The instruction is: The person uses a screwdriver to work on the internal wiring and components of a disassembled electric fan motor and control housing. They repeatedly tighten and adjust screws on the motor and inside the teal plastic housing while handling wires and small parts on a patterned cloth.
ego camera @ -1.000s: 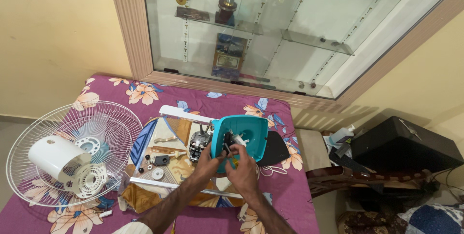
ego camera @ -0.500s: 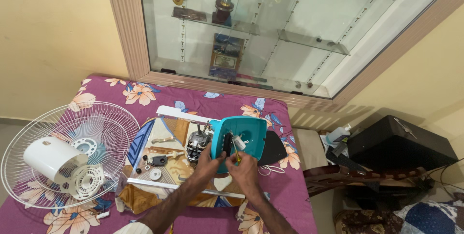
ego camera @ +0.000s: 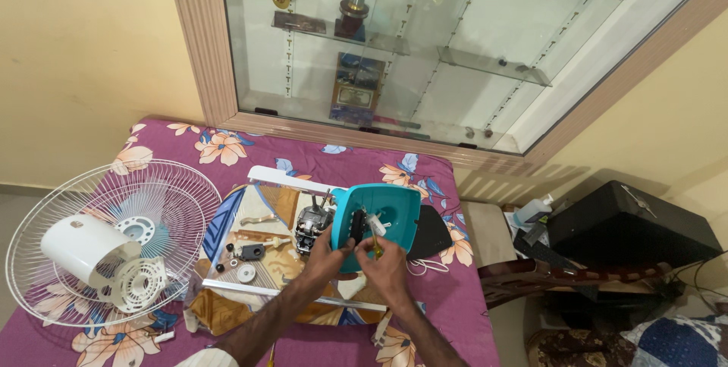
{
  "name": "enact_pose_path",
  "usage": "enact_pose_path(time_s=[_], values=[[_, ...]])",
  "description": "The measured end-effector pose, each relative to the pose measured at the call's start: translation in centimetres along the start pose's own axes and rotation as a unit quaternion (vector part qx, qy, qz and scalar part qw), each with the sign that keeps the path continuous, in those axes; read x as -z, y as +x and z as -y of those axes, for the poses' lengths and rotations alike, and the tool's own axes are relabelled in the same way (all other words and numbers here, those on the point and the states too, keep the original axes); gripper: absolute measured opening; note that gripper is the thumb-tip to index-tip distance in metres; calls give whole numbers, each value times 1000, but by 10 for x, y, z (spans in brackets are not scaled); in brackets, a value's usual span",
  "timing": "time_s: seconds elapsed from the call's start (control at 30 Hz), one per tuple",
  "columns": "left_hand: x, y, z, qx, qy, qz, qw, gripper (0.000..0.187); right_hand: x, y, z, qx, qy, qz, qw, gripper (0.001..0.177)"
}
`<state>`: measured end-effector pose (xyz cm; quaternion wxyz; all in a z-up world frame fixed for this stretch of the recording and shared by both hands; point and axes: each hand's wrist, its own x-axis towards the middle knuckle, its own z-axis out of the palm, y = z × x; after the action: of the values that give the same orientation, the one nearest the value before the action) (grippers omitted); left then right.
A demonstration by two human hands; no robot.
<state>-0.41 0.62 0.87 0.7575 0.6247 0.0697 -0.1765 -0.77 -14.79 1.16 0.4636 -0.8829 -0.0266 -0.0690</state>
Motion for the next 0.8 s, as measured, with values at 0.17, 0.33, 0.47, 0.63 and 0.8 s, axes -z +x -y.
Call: enact_pose_path(time_s=[0.17, 0.33, 0.47, 0.63, 0.8], values=[[-2, -1, -1, 3, -7, -3, 1000, 48, -6, 7, -18, -54, 4, -18, 998, 19], [-2, 0, 2, 0, -6, 3, 1000, 51, -4, 6, -13, -48, -27, -6, 998, 18], [0, 1, 6, -3, 6, 9, 1000, 51, 3, 2, 2, -69, -40, 49, 996, 16], [-1, 2, 10, -17, -15, 11, 1000, 53, 1, -4, 11, 26, -64, 9, 998, 16], [2, 1, 6, -7, 1, 7, 1000, 53, -2, -3, -2, -4, -19, 7, 1000, 13]])
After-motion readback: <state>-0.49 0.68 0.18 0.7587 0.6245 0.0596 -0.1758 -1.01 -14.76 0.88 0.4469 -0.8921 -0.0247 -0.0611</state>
